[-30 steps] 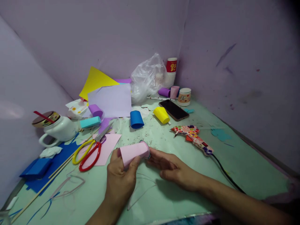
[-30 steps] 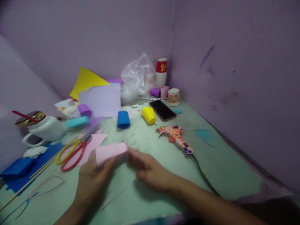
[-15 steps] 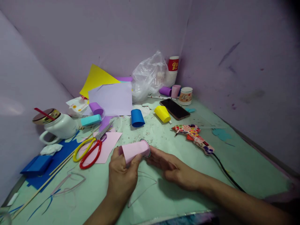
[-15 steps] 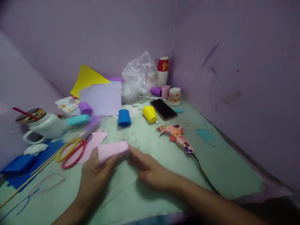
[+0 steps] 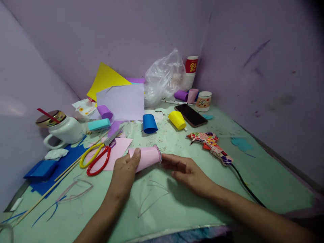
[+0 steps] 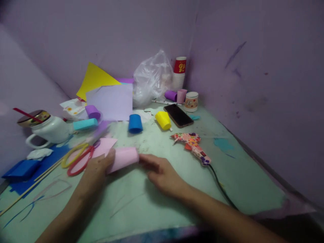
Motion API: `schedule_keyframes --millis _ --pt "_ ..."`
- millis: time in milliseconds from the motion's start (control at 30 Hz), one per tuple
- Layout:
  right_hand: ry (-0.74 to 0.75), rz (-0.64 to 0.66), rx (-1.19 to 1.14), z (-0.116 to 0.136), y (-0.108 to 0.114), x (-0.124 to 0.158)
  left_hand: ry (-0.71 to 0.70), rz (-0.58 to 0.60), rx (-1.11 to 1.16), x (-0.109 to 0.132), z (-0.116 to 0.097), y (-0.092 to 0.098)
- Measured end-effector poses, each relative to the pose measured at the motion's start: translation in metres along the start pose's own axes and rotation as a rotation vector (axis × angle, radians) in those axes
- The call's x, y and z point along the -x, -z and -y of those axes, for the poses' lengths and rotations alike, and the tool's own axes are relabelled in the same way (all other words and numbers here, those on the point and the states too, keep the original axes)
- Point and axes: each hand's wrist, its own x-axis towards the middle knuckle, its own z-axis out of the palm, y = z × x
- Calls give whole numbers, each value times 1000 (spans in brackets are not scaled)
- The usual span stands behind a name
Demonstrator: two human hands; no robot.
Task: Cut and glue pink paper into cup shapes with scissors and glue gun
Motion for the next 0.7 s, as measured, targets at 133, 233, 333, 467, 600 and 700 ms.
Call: schedule_keyframes --millis 133,233,333,467,600,700 --pt "1 76 -10 3 0 -1 2 89 -111 2 -4 2" --pt "13 140 -57 3 1 -2 -6 44 -191 5 -5 1" --pt "9 164 -54 3 3 -1 -14 37 -246 6 -5 -1" --pt "11 192 1 2 3 1 -39 47 -299 5 -4 -2" --pt "-17 86 122 5 1 -1 -66 61 -359 6 1 0" --pt "-28 -242 228 10 8 -4 -217 49 -471 8 3 4"
